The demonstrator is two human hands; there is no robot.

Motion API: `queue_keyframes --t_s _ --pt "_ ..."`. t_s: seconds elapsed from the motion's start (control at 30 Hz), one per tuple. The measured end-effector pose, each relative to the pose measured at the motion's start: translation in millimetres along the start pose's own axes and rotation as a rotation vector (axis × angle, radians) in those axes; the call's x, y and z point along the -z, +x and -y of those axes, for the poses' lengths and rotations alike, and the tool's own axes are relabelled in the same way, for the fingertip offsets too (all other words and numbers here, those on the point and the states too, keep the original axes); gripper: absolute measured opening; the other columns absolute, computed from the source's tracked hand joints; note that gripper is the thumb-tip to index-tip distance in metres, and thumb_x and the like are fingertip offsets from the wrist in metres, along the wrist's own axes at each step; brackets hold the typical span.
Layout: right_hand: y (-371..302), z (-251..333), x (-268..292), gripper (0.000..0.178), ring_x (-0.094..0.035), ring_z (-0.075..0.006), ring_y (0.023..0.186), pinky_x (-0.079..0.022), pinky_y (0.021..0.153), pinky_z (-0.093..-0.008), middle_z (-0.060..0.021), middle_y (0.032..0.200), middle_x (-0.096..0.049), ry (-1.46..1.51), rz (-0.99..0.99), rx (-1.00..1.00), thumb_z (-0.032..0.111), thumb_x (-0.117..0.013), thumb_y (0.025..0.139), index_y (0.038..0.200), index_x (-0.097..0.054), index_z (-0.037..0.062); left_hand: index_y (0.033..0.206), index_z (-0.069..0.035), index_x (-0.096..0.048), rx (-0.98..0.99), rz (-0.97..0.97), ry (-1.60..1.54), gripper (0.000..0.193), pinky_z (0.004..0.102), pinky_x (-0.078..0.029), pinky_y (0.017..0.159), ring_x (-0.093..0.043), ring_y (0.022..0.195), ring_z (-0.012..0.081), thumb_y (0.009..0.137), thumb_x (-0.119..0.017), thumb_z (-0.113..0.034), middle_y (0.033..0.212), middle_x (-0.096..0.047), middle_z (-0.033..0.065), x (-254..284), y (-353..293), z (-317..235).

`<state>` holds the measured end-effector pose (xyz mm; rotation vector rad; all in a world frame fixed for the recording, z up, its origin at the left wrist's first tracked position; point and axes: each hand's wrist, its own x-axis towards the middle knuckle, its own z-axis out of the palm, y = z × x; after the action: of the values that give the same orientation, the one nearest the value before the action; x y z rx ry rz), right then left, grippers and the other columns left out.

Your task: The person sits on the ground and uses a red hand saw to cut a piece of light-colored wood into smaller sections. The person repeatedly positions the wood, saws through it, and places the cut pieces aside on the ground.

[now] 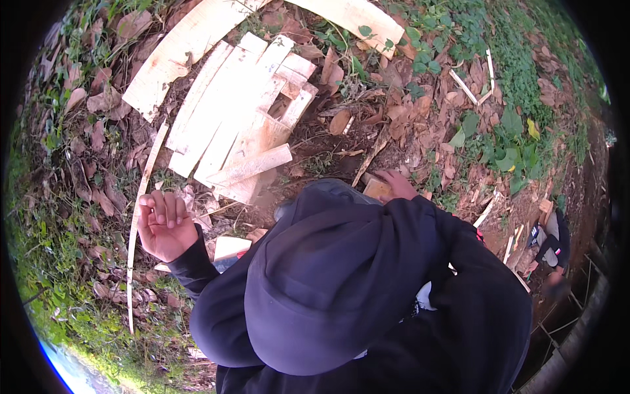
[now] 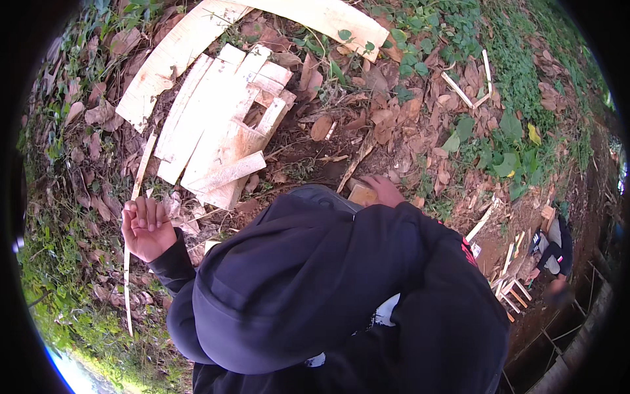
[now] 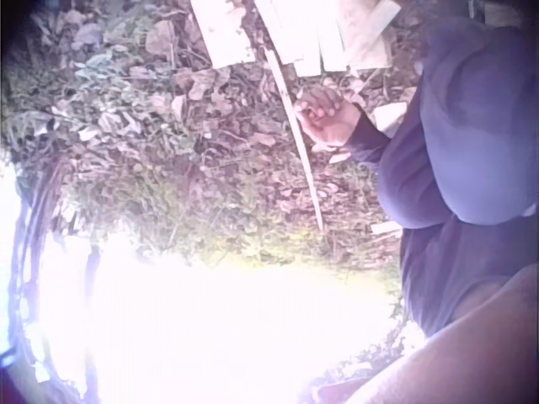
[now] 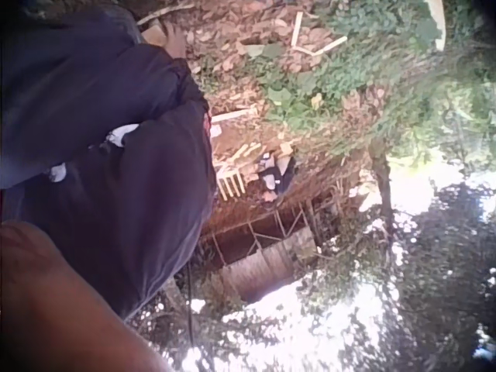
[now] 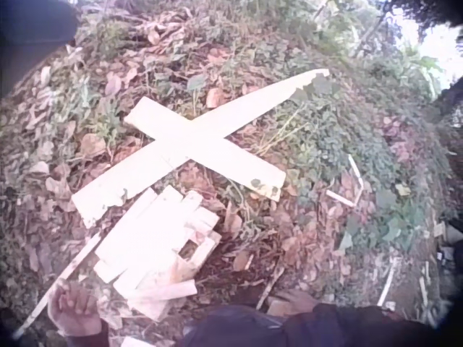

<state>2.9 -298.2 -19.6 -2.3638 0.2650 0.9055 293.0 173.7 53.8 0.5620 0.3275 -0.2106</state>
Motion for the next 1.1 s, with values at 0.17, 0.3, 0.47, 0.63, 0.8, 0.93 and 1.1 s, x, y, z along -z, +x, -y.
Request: queue_keyframes --t_s 0.17,0.3,0.47,0.63,0.8,0.93,1.1 --pt "35.7 29.8 -0.4 0.043 -0.049 -0.0355 0.123 -0.043 0.103 -0.0447 -0.0152 0.127 -0.055 -0.138 0.113 0.335 0.019 -0.071 0.079 0.119 -0.061 0.0079 0.091 -0.002 -0.052 -0.002 0.005 0.007 0.02 0.0257 -0.03 0.051 -0.034 0.055 0.0096 0.102 -0.046 -0.018 0.067 -0.039 0.0 -0.6 3.6 -1.8" --pt "25.9 2.7 -23.9 0.025 -0.048 -0.0344 0.124 -0.043 0.104 -0.044 -0.012 0.125 -0.057 -0.153 0.181 0.363 0.009 -0.069 0.079 0.104 -0.067 0.0054 0.091 -0.002 -0.053 0.024 -0.022 0.003 0.021 0.0261 -0.03 0.051 -0.034 0.055 0.0099 0.102 -0.046 -0.018 0.067 -0.038 0.0 1.9 1.3 1.6" --pt "20.6 -24.1 -35.1 0.025 -0.049 -0.0338 0.123 -0.043 0.103 -0.0451 -0.0106 0.122 -0.059 -0.11 0.144 0.435 0.006 -0.069 0.075 0.1 -0.069 0.0056 0.091 -0.002 -0.053 0.022 -0.042 -0.003 0.022 0.0258 -0.029 0.051 -0.032 0.055 0.0102 0.102 -0.047 -0.02 0.066 -0.038 -0.0001 0.9 -4.3 1.7" --pt "6.9 -121.7 -64.9 0.028 -0.052 -0.0336 0.12 -0.049 0.089 -0.0446 -0.0109 0.12 -0.061 -0.463 0.579 0.452 0.022 -0.07 0.076 0.1 -0.068 0.0071 0.093 -0.002 -0.054 0.008 -0.03 0.033 0.017 0.0253 -0.029 0.051 -0.033 0.055 0.0095 0.1 -0.048 -0.016 0.067 -0.039 -0.0005 2.3 -9.3 -0.2" --pt "-91.9 -263.0 -76.6 0.036 -0.063 -0.0348 0.089 -0.05 0.077 -0.0434 -0.0188 0.1 -0.063 0.472 0.18 -0.537 0.032 -0.071 0.079 0.103 -0.063 0.0061 0.094 -0.003 -0.053 0.003 -0.051 -0.025 0.018 0.025 -0.029 0.051 -0.033 0.054 0.0096 0.102 -0.047 -0.018 0.067 -0.039 -0.001 19.0 -9.4 7.8" --pt "-82.9 -210.7 -82.0 0.035 -0.063 -0.0314 0.088 -0.05 0.078 -0.0413 -0.0166 0.099 -0.062 0.507 0.11 -0.786 0.028 -0.072 0.08 0.103 -0.06 0.0052 0.093 -0.003 -0.052 -0.008 -0.034 0.025 0.017 0.0252 -0.029 0.052 -0.033 0.055 0.0095 0.101 -0.048 -0.018 0.067 -0.039 -0.0012 14.2 -9.3 19.8" --pt "-81.6 -197.8 -87.1 0.034 -0.062 -0.0272 0.087 -0.051 0.078 -0.0385 -0.0139 0.097 -0.06 0.572 0.049 -0.832 0.024 -0.073 0.081 0.104 -0.058 0.0042 0.094 -0.003 -0.052 -0.007 0.002 0.047 0.015 0.0251 -0.03 0.052 -0.034 0.056 0.0096 0.101 -0.047 -0.016 0.068 -0.039 -0.0005 11.2 -12.9 38.4"
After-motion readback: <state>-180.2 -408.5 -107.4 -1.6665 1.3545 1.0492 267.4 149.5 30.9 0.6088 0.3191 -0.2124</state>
